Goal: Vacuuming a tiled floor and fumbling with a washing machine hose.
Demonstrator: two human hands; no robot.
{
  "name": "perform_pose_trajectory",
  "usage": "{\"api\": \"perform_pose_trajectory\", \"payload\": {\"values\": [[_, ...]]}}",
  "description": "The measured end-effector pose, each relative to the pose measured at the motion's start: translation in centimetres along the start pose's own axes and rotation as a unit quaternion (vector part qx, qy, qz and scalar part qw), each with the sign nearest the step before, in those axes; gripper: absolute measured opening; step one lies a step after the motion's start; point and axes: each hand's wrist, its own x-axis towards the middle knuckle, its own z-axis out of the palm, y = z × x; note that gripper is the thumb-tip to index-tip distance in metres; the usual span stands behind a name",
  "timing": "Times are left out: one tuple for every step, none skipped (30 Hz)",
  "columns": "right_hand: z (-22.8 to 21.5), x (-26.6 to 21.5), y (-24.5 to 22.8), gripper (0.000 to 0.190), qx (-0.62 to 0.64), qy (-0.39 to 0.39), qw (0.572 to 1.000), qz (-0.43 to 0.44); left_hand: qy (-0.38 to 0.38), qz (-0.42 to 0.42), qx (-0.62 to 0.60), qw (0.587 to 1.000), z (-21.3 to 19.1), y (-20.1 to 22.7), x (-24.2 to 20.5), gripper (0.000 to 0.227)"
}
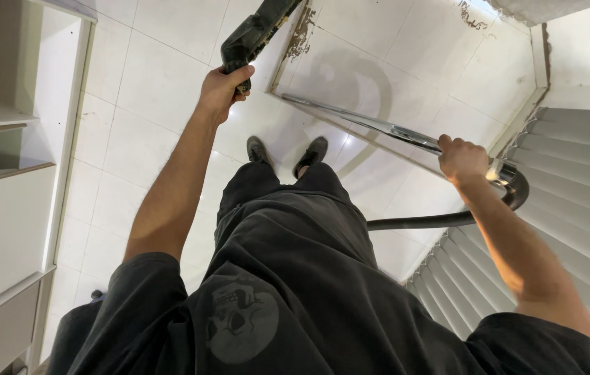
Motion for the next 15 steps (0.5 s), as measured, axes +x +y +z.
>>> {"api": "perform_pose_trajectory", "payload": {"values": [[-0.5, 0.2, 0.4, 0.029, -0.001, 0.001, 1.0, -0.003, 0.003, 0.0, -0.002, 1.0, -0.2, 0.0, -0.3, 0.034], [-1.0, 0.4, 0.8, 0.03, 0.022, -0.037, 0.999, 0.011, 0.003, 0.001, -0.005, 1.0, -0.4, 0.1, -0.6, 0.032], [-1.5, 0.4, 1.4, 0.033, 0.046, -0.076, 0.996, 0.029, 0.0, 0.003, -0.007, 1.0, -0.4, 0.2, -0.8, 0.031], [-2.8, 0.4, 1.1, 0.033, 0.045, -0.076, 0.996, 0.029, 0.0, 0.002, -0.008, 1.0, -0.7, 0.0, -0.6, 0.031], [-4.1, 0.3, 1.0, 0.034, 0.045, -0.104, 0.993, 0.033, 0.005, 0.0, -0.007, 1.0, -0.7, -0.3, -0.4, 0.032], [-5.5, 0.2, 0.8, 0.035, 0.045, -0.131, 0.99, 0.038, 0.009, -0.001, -0.005, 1.0, -0.9, -0.5, -0.1, 0.034], [-4.3, 0.6, 0.5, 0.035, 0.043, -0.131, 0.99, 0.038, 0.01, -0.002, -0.007, 1.0, -1.0, -0.7, 0.0, 0.034], [-3.1, 0.9, 0.3, 0.032, 0.042, -0.094, 0.994, 0.027, 0.014, -0.005, -0.011, 1.0, -1.0, -0.8, 0.0, 0.035], [-1.8, 1.4, 0.2, 0.028, 0.042, -0.057, 0.997, 0.017, 0.017, -0.006, -0.013, 1.0, -1.0, -0.8, 0.2, 0.037], [-3.2, 1.3, -0.8, 0.028, 0.041, -0.055, 0.997, 0.017, 0.017, -0.005, -0.014, 1.0, -0.7, -0.8, 0.2, 0.037], [-4.7, 1.2, -2.0, 0.029, 0.051, -0.083, 0.995, 0.018, 0.019, -0.008, -0.016, 1.0, -0.8, -0.8, 0.1, 0.035], [-6.2, 1.1, -3.2, 0.032, 0.061, -0.111, 0.992, 0.019, 0.02, -0.01, -0.017, 1.0, -0.8, -0.8, -0.1, 0.033], [-7.3, 1.3, -4.1, 0.032, 0.06, -0.109, 0.992, 0.018, 0.021, -0.009, -0.019, 1.0, -0.8, -0.8, 0.0, 0.033], [-8.4, 1.5, -4.9, 0.032, 0.089, -0.161, 0.982, 0.045, 0.018, -0.008, -0.018, 1.0, -0.8, -0.8, 0.0, 0.033], [-9.4, 1.4, -5.6, 0.033, 0.118, -0.214, 0.967, 0.072, 0.014, -0.01, -0.016, 1.0, -0.7, -1.0, -0.1, 0.032]]}}
